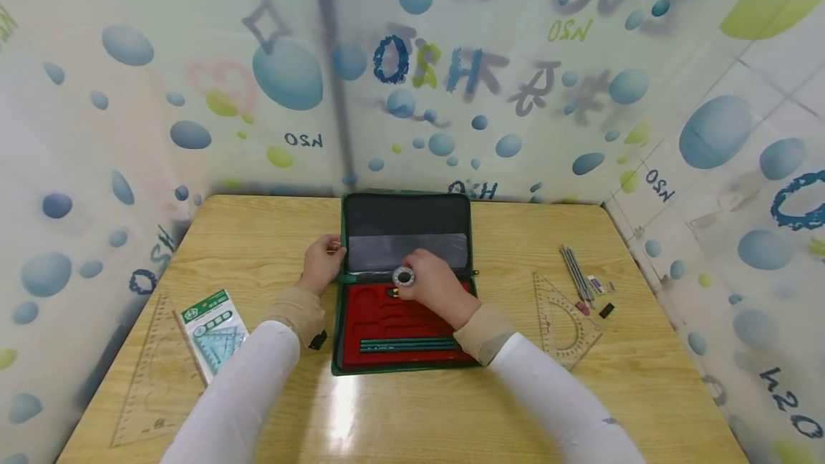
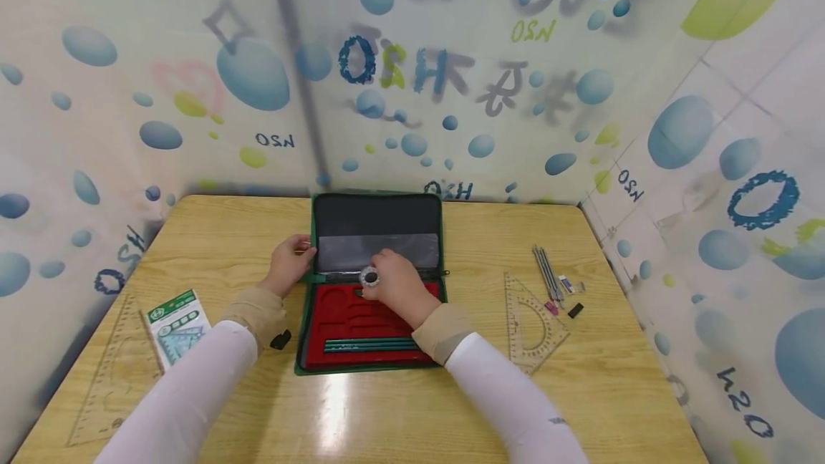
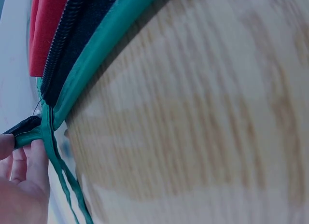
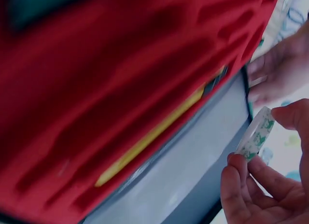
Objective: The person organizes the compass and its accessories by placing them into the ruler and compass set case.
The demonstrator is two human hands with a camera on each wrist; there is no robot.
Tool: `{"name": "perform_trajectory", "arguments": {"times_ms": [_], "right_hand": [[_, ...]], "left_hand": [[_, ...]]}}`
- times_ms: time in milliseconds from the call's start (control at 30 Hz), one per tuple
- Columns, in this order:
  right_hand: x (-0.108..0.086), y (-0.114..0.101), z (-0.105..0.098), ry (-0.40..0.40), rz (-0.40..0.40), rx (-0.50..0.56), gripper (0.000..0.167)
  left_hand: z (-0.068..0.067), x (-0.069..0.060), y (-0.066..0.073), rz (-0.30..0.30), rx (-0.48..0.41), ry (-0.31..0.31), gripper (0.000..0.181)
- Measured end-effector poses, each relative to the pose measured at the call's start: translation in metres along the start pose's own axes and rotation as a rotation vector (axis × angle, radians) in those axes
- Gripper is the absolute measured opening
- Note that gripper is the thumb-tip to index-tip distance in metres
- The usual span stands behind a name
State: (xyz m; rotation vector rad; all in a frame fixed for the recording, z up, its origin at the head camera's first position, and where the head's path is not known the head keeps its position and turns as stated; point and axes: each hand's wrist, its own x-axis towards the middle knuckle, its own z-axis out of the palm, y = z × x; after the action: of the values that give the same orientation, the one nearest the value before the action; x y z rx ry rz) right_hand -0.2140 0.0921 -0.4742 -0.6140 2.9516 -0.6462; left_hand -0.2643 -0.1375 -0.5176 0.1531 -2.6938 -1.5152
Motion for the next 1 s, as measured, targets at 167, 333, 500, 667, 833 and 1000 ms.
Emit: {"name": "perform_trajectory", "arguments": {"times_ms": [167, 333, 500, 667, 833, 1000], "right_hand": [[0.006, -0.025, 0.016, -0.07, -0.099, -0.072, 0.031], [0.012, -0.044, 0.025, -0.119, -0.158, -0.147, 0.033], [0.018, -0.053, 0.032, -0.146, -0.152, -0.165, 0.032], [0.022, -0.057, 0.038, -0.181, -0.143, -0.189, 0.027], [0.022, -0.061, 0.041, -0.204, -0.114, -0.231, 0.029], [0.022, -0.062, 0.041, -0.212, -0.1, -0.235, 0.028]], "left_hand": [[0.0, 0.001, -0.002, -0.005, -0.008, 0.001, 0.031], [0.001, 0.0, -0.002, -0.01, -0.012, 0.004, 0.031], [0.001, 0.0, -0.003, -0.005, -0.021, 0.013, 0.03], [0.001, 0.0, -0.003, -0.003, -0.017, 0.008, 0.031], [0.002, 0.001, -0.003, -0.004, -0.022, 0.01, 0.03], [0.001, 0.001, -0.003, -0.004, -0.017, 0.009, 0.03]]}}
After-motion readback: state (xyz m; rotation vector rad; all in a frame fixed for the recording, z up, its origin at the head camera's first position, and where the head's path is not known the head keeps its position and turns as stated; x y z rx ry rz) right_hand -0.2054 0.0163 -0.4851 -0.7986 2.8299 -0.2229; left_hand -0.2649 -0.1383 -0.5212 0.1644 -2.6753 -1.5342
